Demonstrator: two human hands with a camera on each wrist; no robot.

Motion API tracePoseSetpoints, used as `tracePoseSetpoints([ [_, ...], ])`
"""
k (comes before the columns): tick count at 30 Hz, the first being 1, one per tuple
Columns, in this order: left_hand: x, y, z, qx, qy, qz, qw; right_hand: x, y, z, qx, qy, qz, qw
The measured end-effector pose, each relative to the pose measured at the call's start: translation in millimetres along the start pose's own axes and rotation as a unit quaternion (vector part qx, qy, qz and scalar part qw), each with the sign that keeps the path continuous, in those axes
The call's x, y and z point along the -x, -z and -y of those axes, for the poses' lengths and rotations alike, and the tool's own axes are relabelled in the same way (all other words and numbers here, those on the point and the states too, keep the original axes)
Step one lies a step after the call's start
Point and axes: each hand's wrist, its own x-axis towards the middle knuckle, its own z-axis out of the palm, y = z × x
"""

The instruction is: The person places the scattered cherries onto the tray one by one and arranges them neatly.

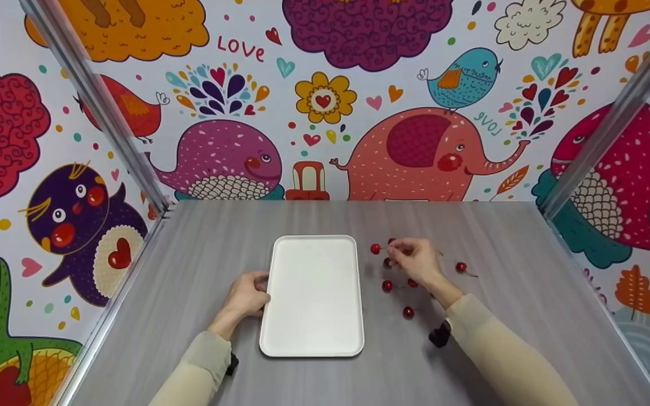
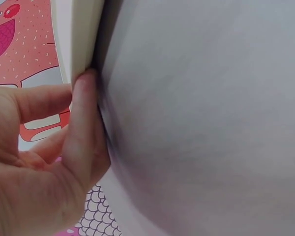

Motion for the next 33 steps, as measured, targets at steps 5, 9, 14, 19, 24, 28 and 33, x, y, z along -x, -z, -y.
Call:
tracePoseSetpoints([
  [5, -1.2, -0.4, 0.9, 0.013, 0.007, 0.005, 0.9999, -6.6, -16.4, 8.4, -0.009, 0.004, 0.000, 1.000],
  [9, -1.4, -0.4, 1.4, 0.024, 0.013, 0.008, 0.9996, -11.5, -29.6, 14.6, -0.023, -0.001, 0.006, 1.000],
  [14, -0.7, -0.3, 2.4, 0.031, 0.010, 0.010, 0.9994, -18.9, -48.0, 21.7, -0.033, -0.011, 0.015, 0.999],
  [19, 1.2, 0.7, 1.3, 0.035, 0.007, 0.012, 0.9993, -26.0, -66.6, 30.3, -0.018, -0.020, 0.021, 0.999],
  [24, 0.5, 0.3, 1.7, 0.041, 0.008, 0.013, 0.9990, -31.1, -83.9, 38.7, -0.026, -0.025, 0.026, 0.999],
  [28, 0.5, 0.7, 1.9, 0.032, 0.011, 0.011, 0.9994, -35.1, -99.6, 42.6, -0.040, -0.041, 0.038, 0.998],
  [33, 0.3, 0.7, 1.1, 0.025, 0.015, 0.012, 0.9995, -38.0, -120.7, 44.6, -0.043, -0.047, 0.046, 0.997],
])
